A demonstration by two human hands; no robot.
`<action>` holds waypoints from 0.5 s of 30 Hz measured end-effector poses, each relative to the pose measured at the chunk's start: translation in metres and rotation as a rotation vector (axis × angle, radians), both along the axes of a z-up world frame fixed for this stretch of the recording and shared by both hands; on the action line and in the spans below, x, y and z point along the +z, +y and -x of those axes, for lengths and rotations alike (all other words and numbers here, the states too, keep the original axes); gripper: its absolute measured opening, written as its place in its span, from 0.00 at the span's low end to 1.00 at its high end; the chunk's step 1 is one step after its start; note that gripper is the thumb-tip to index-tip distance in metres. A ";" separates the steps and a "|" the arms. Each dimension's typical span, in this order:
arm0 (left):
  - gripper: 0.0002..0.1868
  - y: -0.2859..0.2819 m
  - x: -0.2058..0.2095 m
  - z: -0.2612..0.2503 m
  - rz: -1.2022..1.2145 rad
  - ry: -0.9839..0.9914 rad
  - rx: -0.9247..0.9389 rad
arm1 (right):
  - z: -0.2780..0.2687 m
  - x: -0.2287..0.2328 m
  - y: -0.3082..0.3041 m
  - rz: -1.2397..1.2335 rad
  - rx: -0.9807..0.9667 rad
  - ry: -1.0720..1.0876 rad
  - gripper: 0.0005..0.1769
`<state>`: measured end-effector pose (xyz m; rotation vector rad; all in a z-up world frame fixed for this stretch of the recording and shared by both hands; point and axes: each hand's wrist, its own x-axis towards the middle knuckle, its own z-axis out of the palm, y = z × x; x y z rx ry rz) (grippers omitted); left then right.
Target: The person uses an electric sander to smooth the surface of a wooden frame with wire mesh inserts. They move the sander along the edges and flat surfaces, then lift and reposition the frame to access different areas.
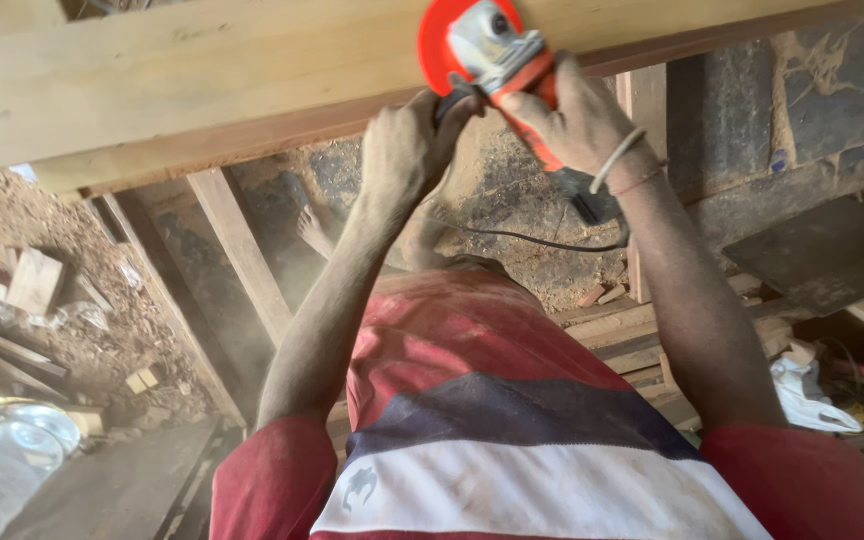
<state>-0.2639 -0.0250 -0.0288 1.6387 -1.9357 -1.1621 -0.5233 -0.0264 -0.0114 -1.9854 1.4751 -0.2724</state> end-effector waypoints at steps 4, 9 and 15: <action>0.30 -0.021 -0.008 0.064 0.024 0.024 -0.105 | 0.054 0.009 0.001 -0.177 -0.185 0.110 0.42; 0.32 -0.043 -0.024 0.154 0.069 0.004 -0.212 | 0.124 0.024 0.012 -0.224 -0.356 0.220 0.43; 0.30 -0.045 -0.016 0.181 0.029 0.020 -0.235 | 0.151 0.024 0.019 -0.030 -0.307 0.202 0.40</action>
